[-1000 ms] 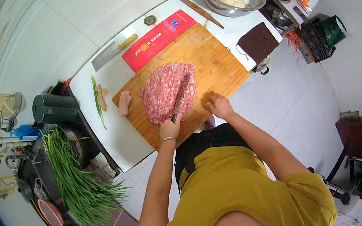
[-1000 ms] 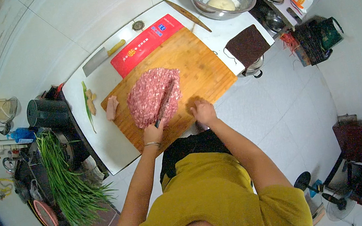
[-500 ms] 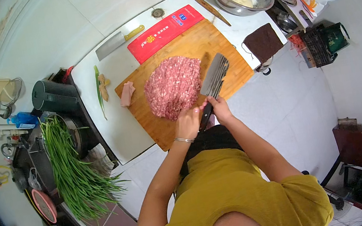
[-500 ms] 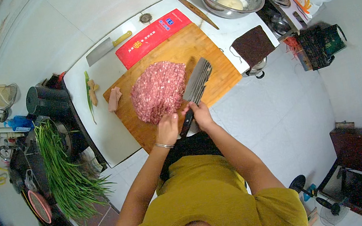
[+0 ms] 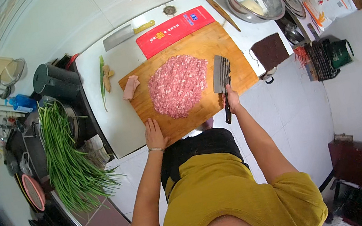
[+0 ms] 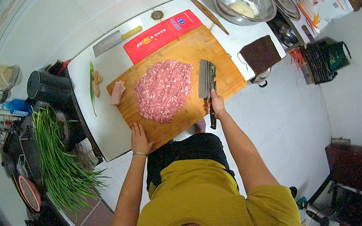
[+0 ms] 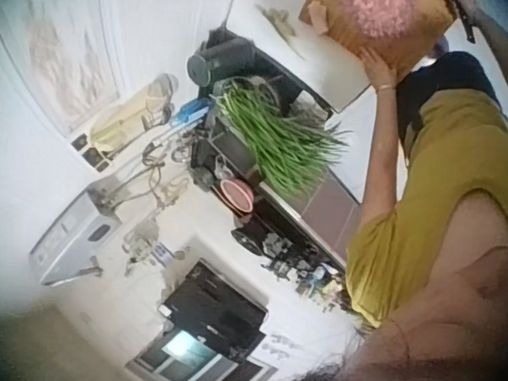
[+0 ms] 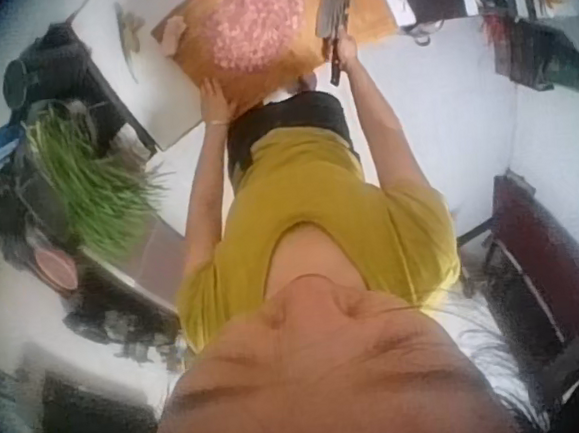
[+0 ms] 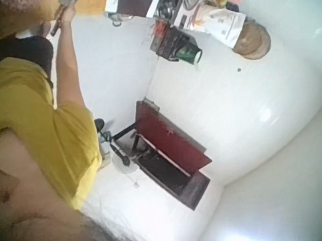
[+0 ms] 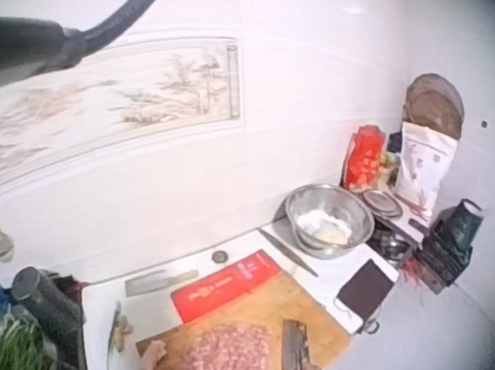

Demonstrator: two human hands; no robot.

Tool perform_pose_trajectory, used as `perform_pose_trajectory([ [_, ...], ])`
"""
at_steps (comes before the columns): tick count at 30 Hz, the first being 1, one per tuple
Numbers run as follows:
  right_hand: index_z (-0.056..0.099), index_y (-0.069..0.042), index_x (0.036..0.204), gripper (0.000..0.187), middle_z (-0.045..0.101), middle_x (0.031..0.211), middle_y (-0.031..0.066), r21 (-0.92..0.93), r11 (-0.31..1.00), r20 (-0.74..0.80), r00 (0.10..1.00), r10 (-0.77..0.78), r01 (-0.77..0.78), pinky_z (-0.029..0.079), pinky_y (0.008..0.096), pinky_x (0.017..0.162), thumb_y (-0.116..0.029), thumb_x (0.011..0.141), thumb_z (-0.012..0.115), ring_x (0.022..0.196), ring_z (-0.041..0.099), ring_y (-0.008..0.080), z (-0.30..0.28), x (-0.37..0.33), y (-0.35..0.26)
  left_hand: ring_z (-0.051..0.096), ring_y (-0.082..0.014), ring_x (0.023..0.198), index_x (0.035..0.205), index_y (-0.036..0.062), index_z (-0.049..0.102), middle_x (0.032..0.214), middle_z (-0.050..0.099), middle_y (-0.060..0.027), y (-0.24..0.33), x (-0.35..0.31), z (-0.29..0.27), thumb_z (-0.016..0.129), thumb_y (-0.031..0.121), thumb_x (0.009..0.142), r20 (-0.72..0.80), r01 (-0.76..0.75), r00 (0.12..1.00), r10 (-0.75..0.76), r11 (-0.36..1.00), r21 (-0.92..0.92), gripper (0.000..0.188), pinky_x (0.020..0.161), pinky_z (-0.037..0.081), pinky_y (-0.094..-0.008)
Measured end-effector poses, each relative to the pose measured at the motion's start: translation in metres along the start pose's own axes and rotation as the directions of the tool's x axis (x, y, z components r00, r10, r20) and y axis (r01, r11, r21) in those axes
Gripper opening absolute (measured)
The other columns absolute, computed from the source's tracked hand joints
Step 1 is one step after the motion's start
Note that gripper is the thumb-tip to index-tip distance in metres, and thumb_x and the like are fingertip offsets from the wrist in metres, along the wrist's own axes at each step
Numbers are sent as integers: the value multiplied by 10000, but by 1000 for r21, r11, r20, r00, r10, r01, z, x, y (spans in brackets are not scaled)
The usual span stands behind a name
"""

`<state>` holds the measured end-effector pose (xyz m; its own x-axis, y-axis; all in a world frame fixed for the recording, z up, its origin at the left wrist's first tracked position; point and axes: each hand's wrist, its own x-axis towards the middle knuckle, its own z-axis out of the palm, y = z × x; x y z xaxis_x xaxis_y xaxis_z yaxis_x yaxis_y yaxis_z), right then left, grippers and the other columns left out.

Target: The person uses a cleaver to repeatedly chop and mince a pile of ground meat on a wooden cutting board. The person holds the meat in place with the left hand while chopping with the right hand, occasionally repositioning the meat pile.

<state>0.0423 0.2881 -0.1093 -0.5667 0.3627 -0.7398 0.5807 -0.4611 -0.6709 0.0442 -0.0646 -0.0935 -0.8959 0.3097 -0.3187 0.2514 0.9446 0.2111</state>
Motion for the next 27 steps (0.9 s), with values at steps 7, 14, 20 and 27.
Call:
perform_pose_trajectory([
  [7,417,-99,622,492,350,419,17,-201,977,222,967,123,-78,292,292,303,-528,859,376,307,347,150,9,21,-31,190,-309,1286,1324,28,234,1405,171,-156,-3,2,5,779,299,548,56,39,998,-42,997,65,986,1016,259,-384],
  [14,418,-96,557,465,367,412,20,-456,890,307,937,166,-8,299,292,312,-460,840,478,309,375,166,22,38,-58,194,-298,1287,1323,49,254,1404,185,-139,0,2,3,771,248,563,69,71,995,-75,995,71,940,1010,272,-384],
  [20,506,-37,585,390,485,466,89,-753,522,431,900,-70,401,397,330,390,-357,805,535,389,492,215,45,30,-78,209,-306,1277,1314,35,267,1401,189,-138,0,3,6,773,246,563,66,69,995,-74,995,79,931,1012,278,-382],
  [27,569,20,799,197,612,696,161,-793,-535,577,640,-507,291,483,298,479,-164,769,504,594,616,228,83,-23,0,227,-330,1261,1303,3,267,1390,198,-171,0,4,9,781,274,547,35,39,999,-42,997,72,953,1015,276,-376],
])
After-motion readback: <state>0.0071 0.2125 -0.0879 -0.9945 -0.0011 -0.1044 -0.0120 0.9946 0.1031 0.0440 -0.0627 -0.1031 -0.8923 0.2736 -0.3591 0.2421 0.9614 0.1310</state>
